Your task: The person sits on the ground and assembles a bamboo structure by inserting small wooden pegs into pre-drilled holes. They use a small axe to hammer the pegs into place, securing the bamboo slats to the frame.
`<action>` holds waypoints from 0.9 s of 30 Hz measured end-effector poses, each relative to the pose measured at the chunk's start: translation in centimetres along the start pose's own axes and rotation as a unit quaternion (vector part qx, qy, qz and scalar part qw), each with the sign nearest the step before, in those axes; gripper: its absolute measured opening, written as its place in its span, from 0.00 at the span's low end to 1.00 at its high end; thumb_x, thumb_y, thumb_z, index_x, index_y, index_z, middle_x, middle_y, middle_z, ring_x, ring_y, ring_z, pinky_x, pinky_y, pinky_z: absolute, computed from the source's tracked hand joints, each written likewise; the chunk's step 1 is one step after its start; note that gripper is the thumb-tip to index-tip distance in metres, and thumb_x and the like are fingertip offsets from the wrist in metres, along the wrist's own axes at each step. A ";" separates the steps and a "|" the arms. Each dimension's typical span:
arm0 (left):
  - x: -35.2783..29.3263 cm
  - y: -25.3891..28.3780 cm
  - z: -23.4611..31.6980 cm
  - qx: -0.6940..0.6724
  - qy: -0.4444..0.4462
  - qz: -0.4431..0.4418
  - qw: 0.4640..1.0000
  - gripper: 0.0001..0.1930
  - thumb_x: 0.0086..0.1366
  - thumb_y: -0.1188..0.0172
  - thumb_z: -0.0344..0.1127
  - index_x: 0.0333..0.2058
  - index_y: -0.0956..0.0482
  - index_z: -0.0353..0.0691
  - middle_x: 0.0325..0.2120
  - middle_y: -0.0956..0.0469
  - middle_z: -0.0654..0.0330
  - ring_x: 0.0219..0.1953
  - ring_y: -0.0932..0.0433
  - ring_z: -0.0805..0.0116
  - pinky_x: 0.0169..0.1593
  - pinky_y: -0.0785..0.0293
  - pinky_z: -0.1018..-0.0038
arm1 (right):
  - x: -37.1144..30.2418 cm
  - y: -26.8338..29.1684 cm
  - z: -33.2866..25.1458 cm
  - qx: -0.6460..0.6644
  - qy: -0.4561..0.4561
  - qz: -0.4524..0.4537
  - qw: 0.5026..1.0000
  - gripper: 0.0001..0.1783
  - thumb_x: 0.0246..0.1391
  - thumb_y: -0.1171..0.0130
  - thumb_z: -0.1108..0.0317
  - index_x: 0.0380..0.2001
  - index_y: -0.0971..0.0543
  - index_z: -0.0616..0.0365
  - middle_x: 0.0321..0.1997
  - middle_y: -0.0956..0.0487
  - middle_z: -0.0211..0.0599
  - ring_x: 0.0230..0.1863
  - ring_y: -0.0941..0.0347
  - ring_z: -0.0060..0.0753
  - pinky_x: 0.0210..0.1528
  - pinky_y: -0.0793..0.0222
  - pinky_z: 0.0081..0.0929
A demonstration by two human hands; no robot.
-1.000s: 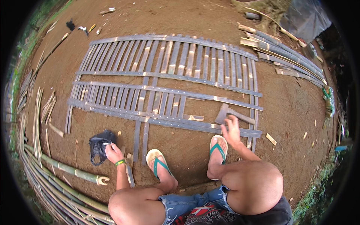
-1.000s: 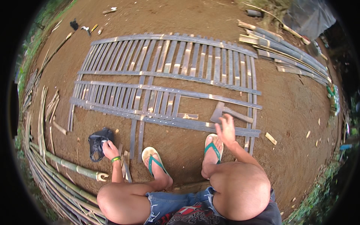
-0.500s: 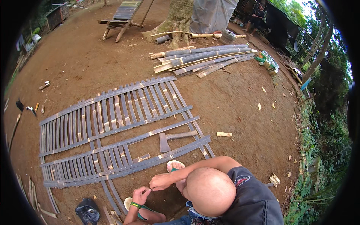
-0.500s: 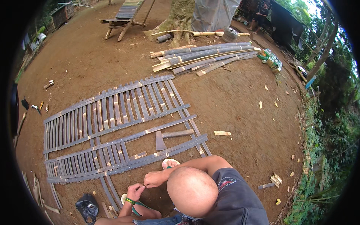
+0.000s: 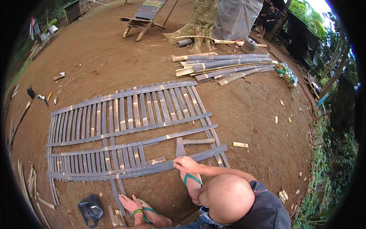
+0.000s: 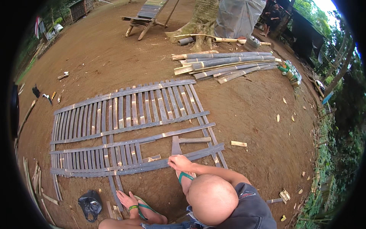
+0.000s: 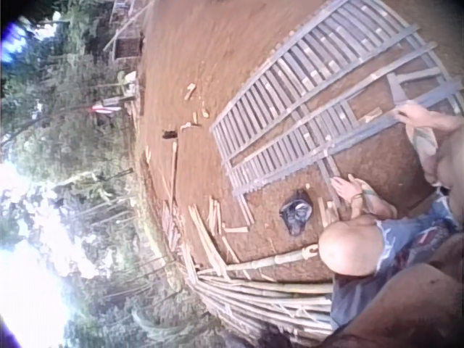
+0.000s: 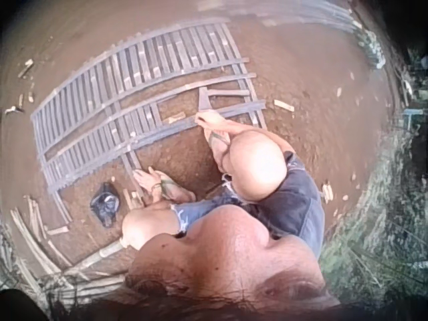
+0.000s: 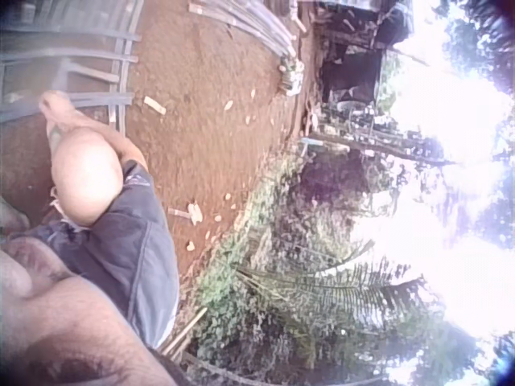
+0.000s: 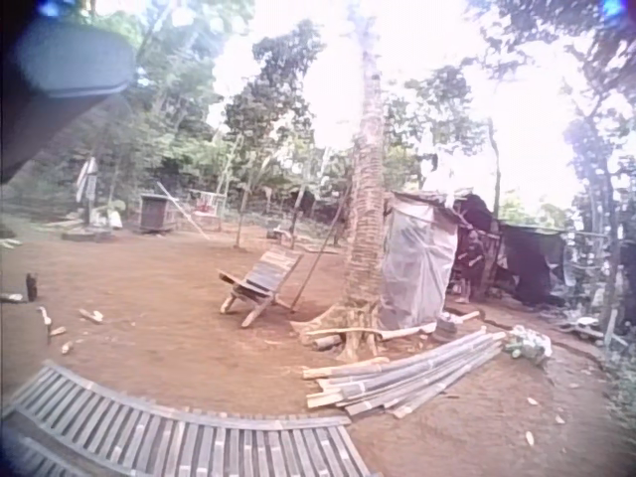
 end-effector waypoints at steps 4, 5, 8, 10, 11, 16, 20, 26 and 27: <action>1.5 0.9 0.8 -0.064 0.107 -0.043 0.991 0.25 0.63 0.36 0.34 0.56 0.30 0.30 0.50 0.30 0.42 0.54 0.31 0.40 0.54 0.31 0.50 | -1.0 1.9 2.0 -0.039 -0.014 0.039 0.998 0.10 0.59 0.40 0.63 0.34 0.19 0.59 0.37 0.17 0.48 0.41 0.20 0.57 0.45 0.23 0.47; 2.2 1.7 0.1 -0.067 0.107 -0.022 0.992 0.20 0.62 0.36 0.33 0.51 0.29 0.32 0.46 0.29 0.42 0.52 0.30 0.39 0.53 0.31 0.50 | -0.6 1.5 2.1 -0.049 0.000 0.061 0.997 0.10 0.58 0.40 0.63 0.32 0.19 0.59 0.36 0.17 0.49 0.40 0.20 0.57 0.44 0.23 0.47; 3.3 1.1 -2.4 -0.068 0.041 0.012 0.997 0.15 0.61 0.35 0.33 0.43 0.27 0.34 0.42 0.27 0.43 0.47 0.28 0.40 0.51 0.29 0.51 | -0.9 1.1 2.7 0.008 -0.010 0.072 0.997 0.08 0.57 0.37 0.68 0.31 0.19 0.63 0.33 0.18 0.51 0.36 0.20 0.56 0.40 0.24 0.44; 4.0 0.3 -2.2 -0.076 0.033 -0.022 0.996 0.16 0.62 0.36 0.34 0.45 0.28 0.34 0.42 0.27 0.43 0.47 0.28 0.40 0.52 0.29 0.52 | -1.5 2.0 3.1 -0.015 -0.025 0.082 0.996 0.07 0.58 0.37 0.70 0.31 0.19 0.65 0.29 0.18 0.48 0.29 0.18 0.46 0.34 0.23 0.37; 4.2 0.1 -1.9 -0.086 0.030 -0.031 0.995 0.16 0.63 0.36 0.34 0.45 0.28 0.34 0.42 0.28 0.43 0.47 0.28 0.40 0.52 0.29 0.52 | -2.1 2.1 3.8 -0.007 -0.032 0.084 0.996 0.07 0.58 0.37 0.71 0.31 0.19 0.66 0.28 0.18 0.48 0.28 0.18 0.42 0.33 0.23 0.35; 3.2 0.9 -3.8 -0.117 0.043 -0.047 0.991 0.18 0.62 0.35 0.34 0.47 0.28 0.35 0.43 0.28 0.44 0.48 0.28 0.41 0.53 0.29 0.52 | -1.6 1.9 3.9 0.010 -0.056 0.063 0.996 0.08 0.59 0.38 0.71 0.31 0.20 0.66 0.30 0.18 0.50 0.30 0.18 0.47 0.35 0.23 0.36; 1.8 3.7 -4.5 -0.107 0.048 -0.021 0.993 0.19 0.60 0.33 0.37 0.49 0.24 0.39 0.46 0.27 0.48 0.51 0.28 0.44 0.54 0.29 0.53 | -2.1 2.6 5.0 -0.011 -0.070 0.073 0.995 0.08 0.60 0.38 0.71 0.31 0.20 0.66 0.30 0.18 0.49 0.30 0.18 0.44 0.35 0.23 0.35; -4.6 6.7 -15.1 -0.035 0.155 0.111 0.981 0.25 0.65 0.38 0.38 0.59 0.27 0.36 0.57 0.29 0.46 0.61 0.32 0.43 0.61 0.34 0.53 | -3.5 2.8 6.6 -0.025 -0.084 0.070 0.994 0.08 0.61 0.39 0.71 0.32 0.21 0.67 0.29 0.19 0.49 0.28 0.19 0.41 0.33 0.24 0.34; -5.4 6.9 -16.4 0.017 0.168 0.098 0.981 0.28 0.67 0.41 0.38 0.63 0.31 0.35 0.62 0.32 0.45 0.66 0.37 0.42 0.65 0.37 0.53 | -3.8 2.9 7.0 -0.032 -0.087 0.064 0.994 0.08 0.61 0.39 0.71 0.32 0.21 0.67 0.28 0.19 0.48 0.28 0.19 0.40 0.33 0.25 0.34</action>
Point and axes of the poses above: each hand's wrist, its own x-axis towards the middle knuckle, its own y-axis out of the back of the hand, z = x × y, the point moved 6 cm from there along x, towards the middle knuckle
